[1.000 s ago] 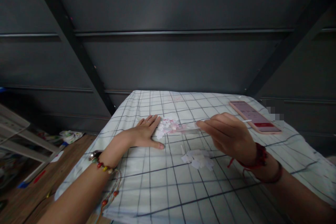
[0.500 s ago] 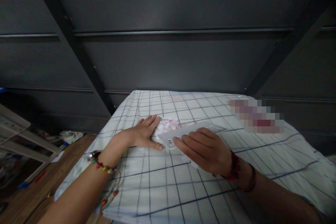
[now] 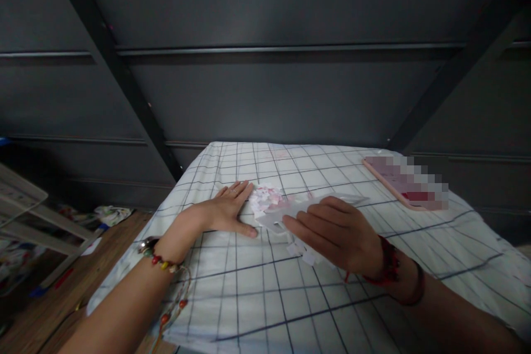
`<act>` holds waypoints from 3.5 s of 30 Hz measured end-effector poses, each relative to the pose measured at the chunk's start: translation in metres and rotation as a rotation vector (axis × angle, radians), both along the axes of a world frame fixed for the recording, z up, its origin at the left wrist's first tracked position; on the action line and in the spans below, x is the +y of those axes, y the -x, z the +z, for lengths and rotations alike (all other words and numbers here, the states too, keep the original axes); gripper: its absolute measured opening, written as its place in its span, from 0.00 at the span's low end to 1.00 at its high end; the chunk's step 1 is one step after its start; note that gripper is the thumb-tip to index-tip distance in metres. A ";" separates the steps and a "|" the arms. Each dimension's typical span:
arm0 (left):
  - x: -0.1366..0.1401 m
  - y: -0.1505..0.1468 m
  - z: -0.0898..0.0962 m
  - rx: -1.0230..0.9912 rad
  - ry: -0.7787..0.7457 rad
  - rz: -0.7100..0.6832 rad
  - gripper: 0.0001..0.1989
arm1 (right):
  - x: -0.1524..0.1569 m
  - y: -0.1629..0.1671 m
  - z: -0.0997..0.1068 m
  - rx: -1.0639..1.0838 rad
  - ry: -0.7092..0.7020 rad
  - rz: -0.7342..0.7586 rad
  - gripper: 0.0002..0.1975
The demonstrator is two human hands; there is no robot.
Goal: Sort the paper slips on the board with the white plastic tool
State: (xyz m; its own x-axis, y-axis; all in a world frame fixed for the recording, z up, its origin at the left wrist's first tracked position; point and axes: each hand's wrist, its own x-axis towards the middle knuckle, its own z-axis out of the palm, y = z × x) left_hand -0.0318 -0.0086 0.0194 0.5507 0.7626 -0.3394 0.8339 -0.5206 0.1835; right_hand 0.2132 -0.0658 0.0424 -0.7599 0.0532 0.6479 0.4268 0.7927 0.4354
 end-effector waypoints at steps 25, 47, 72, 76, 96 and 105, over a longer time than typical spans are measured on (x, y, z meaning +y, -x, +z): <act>0.000 0.000 0.000 0.007 0.003 0.006 0.60 | 0.009 -0.021 0.007 0.007 0.136 -0.015 0.09; -0.001 -0.003 0.001 0.047 -0.014 0.007 0.57 | 0.006 -0.026 0.006 0.093 0.100 -0.045 0.09; -0.002 -0.004 0.002 0.059 0.003 0.019 0.57 | 0.027 -0.058 0.009 0.026 -0.063 -0.691 0.11; -0.001 -0.003 0.002 0.057 0.002 0.016 0.57 | 0.025 -0.055 0.006 -0.019 -0.064 -0.746 0.11; 0.000 -0.001 -0.002 0.004 -0.032 0.028 0.58 | 0.017 -0.074 0.028 0.112 0.110 -0.479 0.11; -0.005 -0.008 0.004 0.085 -0.084 0.121 0.63 | -0.018 -0.086 0.043 -0.258 0.425 -0.699 0.10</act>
State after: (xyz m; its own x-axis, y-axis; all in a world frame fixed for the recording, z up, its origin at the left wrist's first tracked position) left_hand -0.0237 -0.0136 0.0236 0.4248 0.8495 -0.3129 0.9022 -0.4257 0.0692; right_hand 0.2988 -0.0834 0.0854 -0.5832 0.7632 0.2782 0.8064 0.5025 0.3118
